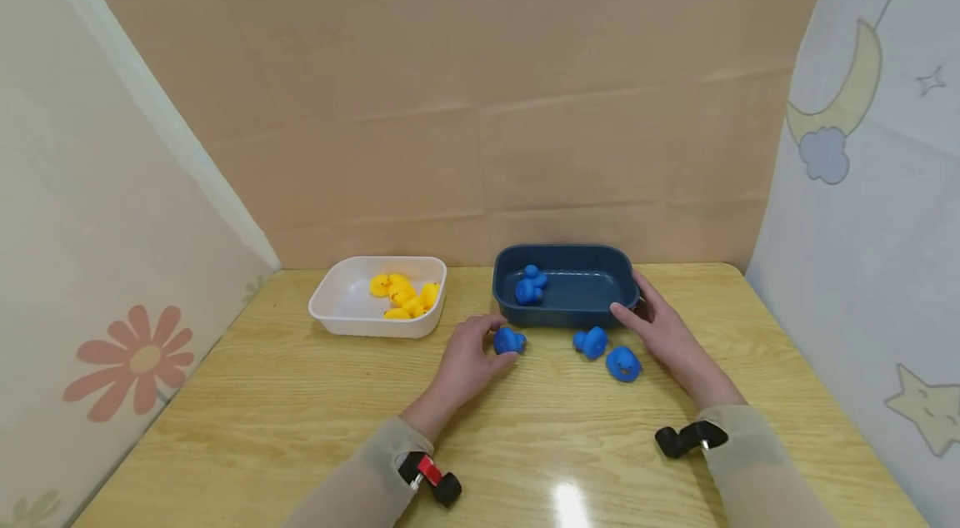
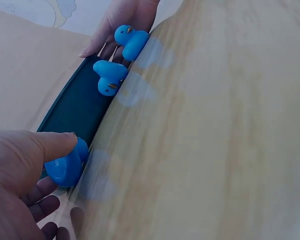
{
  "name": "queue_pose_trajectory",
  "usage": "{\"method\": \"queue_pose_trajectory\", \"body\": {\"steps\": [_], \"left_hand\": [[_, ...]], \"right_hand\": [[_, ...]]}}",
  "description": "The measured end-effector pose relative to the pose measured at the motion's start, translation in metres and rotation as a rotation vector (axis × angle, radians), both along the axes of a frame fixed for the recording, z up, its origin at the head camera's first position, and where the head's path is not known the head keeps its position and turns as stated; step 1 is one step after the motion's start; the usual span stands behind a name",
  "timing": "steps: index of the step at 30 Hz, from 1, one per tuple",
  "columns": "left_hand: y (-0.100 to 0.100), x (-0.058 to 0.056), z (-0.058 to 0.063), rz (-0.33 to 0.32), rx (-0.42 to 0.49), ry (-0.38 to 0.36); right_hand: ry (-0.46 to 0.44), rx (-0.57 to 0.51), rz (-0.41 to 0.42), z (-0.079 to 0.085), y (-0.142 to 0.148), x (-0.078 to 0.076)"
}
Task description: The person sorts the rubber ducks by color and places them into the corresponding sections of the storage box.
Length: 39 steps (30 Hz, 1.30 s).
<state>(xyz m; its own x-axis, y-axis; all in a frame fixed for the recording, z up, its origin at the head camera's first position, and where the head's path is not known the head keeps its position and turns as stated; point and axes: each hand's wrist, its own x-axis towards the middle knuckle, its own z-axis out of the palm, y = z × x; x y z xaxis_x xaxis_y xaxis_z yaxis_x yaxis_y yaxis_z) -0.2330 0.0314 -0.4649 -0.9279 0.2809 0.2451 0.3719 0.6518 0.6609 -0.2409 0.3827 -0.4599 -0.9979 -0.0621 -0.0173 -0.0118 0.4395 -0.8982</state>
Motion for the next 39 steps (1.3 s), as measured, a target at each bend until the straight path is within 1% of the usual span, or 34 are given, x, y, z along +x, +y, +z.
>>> {"method": "queue_pose_trajectory", "body": {"steps": [5,16,20,25,29,39], "left_hand": [[0.000,0.000,-0.001,0.005,-0.003,0.011],[0.000,0.001,0.001,0.016,-0.013,-0.006],[-0.001,0.002,0.002,0.015,-0.004,0.008],[0.000,0.003,0.005,0.017,0.000,0.027],[0.001,0.005,0.009,0.005,0.009,0.047],[0.002,0.010,0.020,0.008,0.014,0.036]], "right_hand": [[0.000,0.003,0.001,-0.001,0.001,-0.001],[0.000,0.005,0.002,0.000,0.000,0.000],[0.003,0.002,0.001,0.001,-0.001,0.000],[0.004,0.006,0.001,0.001,0.000,0.001],[0.002,0.002,0.000,0.001,0.000,0.000],[0.001,0.005,0.001,0.000,0.000,0.001]]}}
